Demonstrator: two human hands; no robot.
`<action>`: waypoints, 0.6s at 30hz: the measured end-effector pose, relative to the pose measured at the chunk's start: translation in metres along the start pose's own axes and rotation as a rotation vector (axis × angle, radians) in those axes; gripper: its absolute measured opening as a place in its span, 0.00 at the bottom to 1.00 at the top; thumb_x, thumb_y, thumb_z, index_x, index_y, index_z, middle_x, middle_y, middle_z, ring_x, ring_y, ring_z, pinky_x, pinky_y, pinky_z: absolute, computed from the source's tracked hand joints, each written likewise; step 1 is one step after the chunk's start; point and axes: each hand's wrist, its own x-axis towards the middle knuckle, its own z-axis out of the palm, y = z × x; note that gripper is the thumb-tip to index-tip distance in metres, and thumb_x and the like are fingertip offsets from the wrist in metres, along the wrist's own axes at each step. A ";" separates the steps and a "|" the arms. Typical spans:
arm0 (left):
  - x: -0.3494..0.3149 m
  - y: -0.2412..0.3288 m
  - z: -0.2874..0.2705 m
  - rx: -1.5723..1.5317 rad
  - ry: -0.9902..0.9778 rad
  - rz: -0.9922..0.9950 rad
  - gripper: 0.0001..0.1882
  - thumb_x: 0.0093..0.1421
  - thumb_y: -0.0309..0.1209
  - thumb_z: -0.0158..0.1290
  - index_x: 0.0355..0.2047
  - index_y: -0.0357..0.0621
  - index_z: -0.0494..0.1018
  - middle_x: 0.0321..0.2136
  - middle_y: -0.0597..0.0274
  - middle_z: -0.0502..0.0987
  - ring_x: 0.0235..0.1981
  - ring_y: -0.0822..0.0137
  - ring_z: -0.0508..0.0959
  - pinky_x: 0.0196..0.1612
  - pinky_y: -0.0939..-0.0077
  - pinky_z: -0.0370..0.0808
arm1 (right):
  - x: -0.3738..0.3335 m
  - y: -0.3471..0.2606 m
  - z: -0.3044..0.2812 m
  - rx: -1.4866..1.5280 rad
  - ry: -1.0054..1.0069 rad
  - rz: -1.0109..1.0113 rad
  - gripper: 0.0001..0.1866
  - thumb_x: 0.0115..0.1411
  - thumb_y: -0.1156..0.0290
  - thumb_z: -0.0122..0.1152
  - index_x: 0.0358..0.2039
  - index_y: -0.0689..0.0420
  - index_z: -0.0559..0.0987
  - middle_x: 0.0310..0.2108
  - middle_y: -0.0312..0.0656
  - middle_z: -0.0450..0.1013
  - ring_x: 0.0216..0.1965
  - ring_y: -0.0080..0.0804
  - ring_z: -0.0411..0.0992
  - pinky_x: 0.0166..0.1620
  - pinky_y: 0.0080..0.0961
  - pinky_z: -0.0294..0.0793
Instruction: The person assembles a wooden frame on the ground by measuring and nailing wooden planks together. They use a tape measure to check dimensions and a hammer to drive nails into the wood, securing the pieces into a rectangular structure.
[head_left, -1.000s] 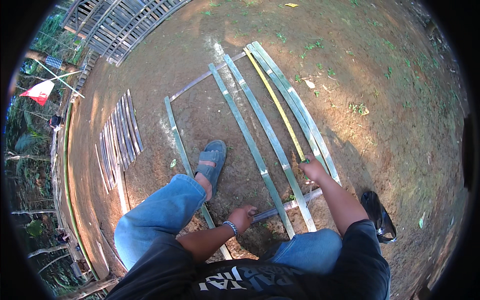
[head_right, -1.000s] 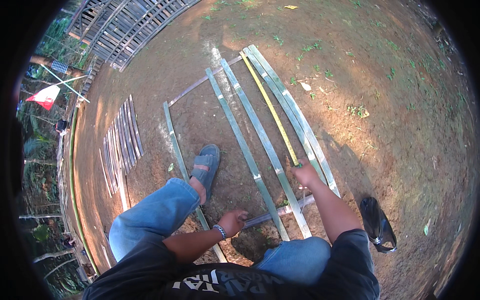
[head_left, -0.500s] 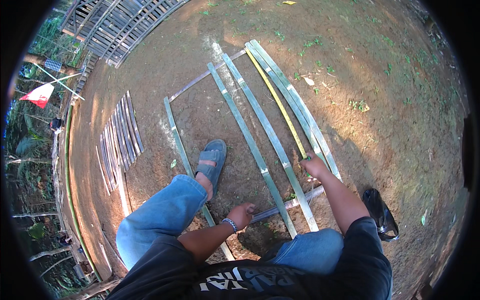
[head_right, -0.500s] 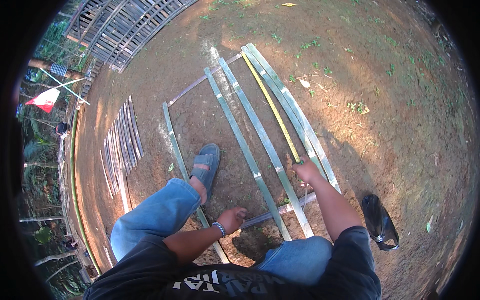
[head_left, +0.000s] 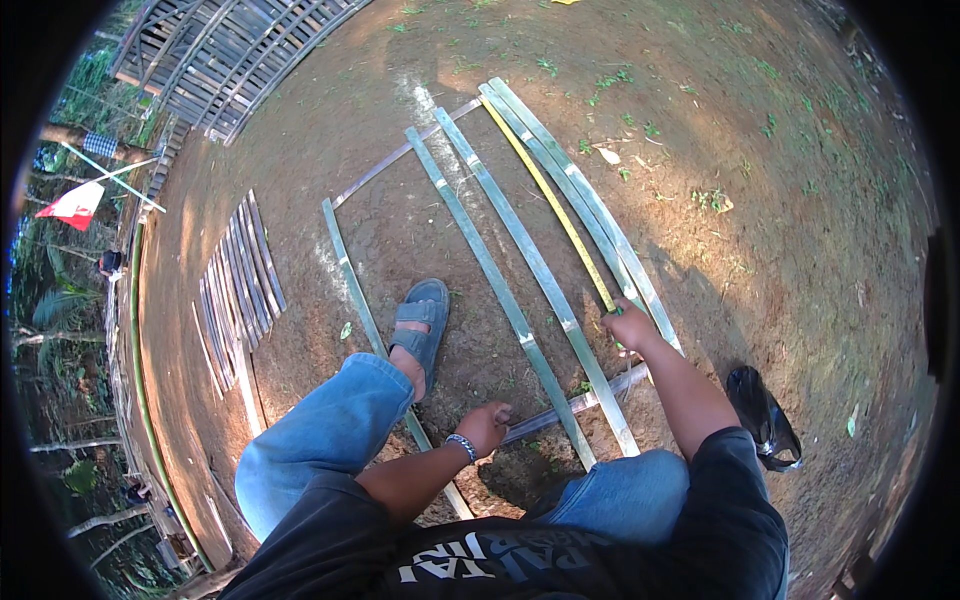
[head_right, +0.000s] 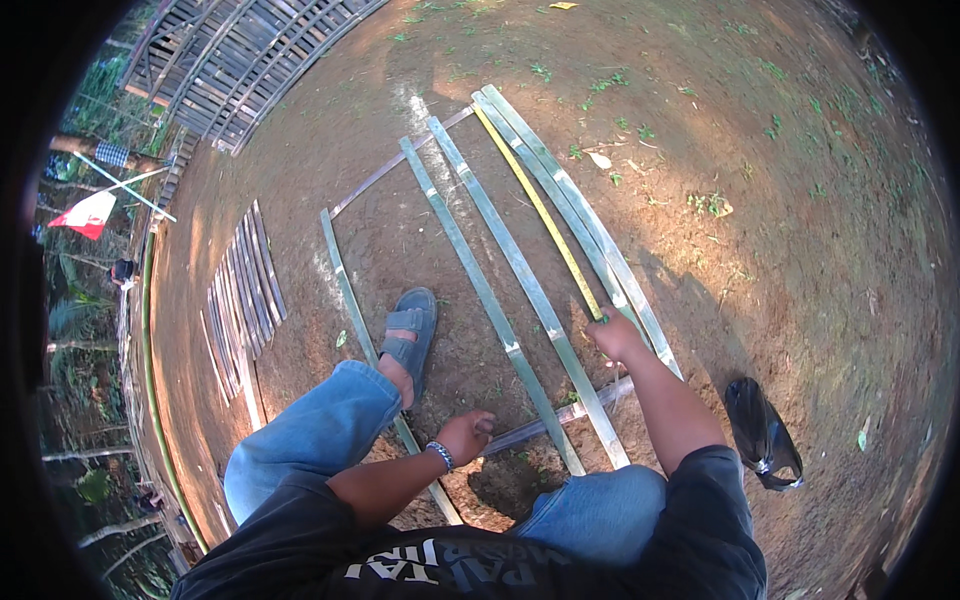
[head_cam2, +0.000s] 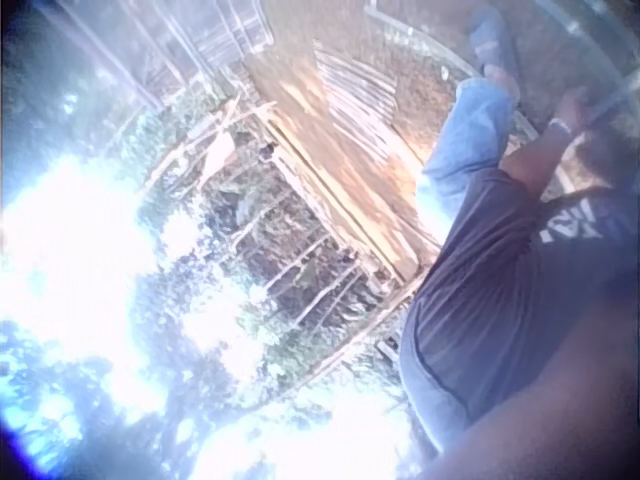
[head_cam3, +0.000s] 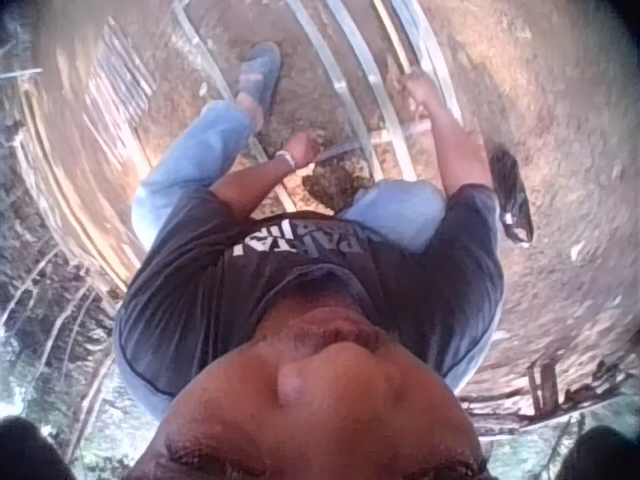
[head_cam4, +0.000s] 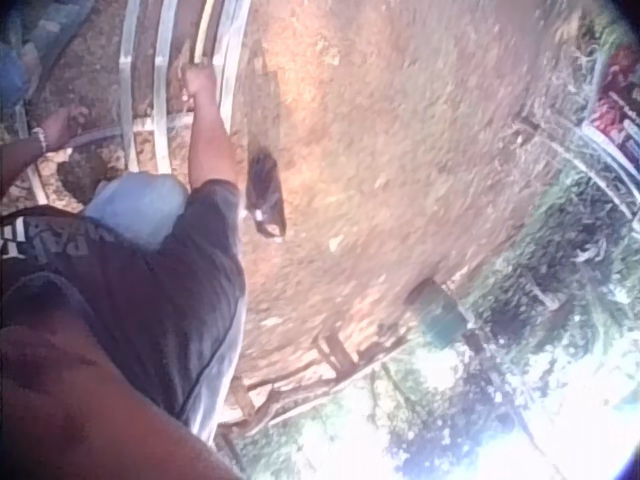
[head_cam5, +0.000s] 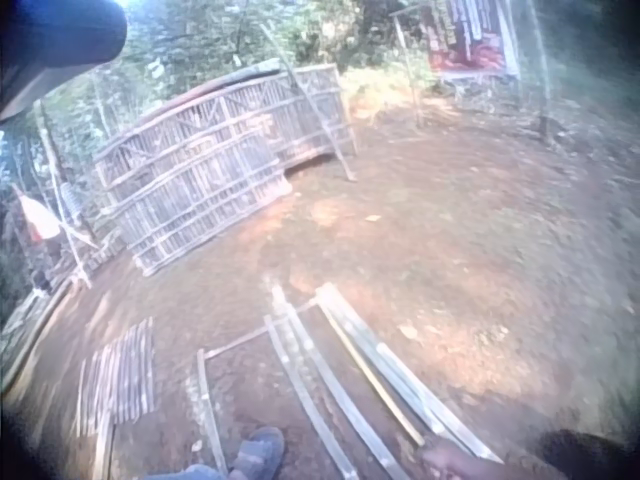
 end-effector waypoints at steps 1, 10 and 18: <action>0.004 0.003 -0.002 0.010 -0.001 0.010 0.23 0.58 0.27 0.61 0.55 0.41 0.75 0.44 0.52 0.84 0.45 0.58 0.84 0.51 0.66 0.80 | 0.001 0.003 -0.006 -0.007 0.007 -0.009 0.42 0.56 0.58 0.64 0.69 0.59 0.65 0.41 0.56 0.80 0.37 0.40 0.82 0.36 0.36 0.81; 0.015 0.024 0.008 -0.081 -0.056 0.055 0.23 0.59 0.25 0.61 0.55 0.37 0.74 0.43 0.48 0.83 0.42 0.59 0.84 0.47 0.67 0.81 | -0.076 0.077 -0.014 -0.238 0.061 0.002 0.41 0.57 0.52 0.62 0.68 0.51 0.61 0.47 0.58 0.77 0.49 0.55 0.77 0.54 0.44 0.75; 0.067 0.101 0.017 0.182 -0.178 0.382 0.22 0.61 0.27 0.61 0.55 0.38 0.73 0.46 0.48 0.81 0.43 0.58 0.83 0.48 0.66 0.80 | -0.142 0.171 0.003 -0.193 0.249 -0.007 0.38 0.56 0.56 0.64 0.67 0.43 0.65 0.52 0.58 0.73 0.55 0.57 0.74 0.59 0.45 0.73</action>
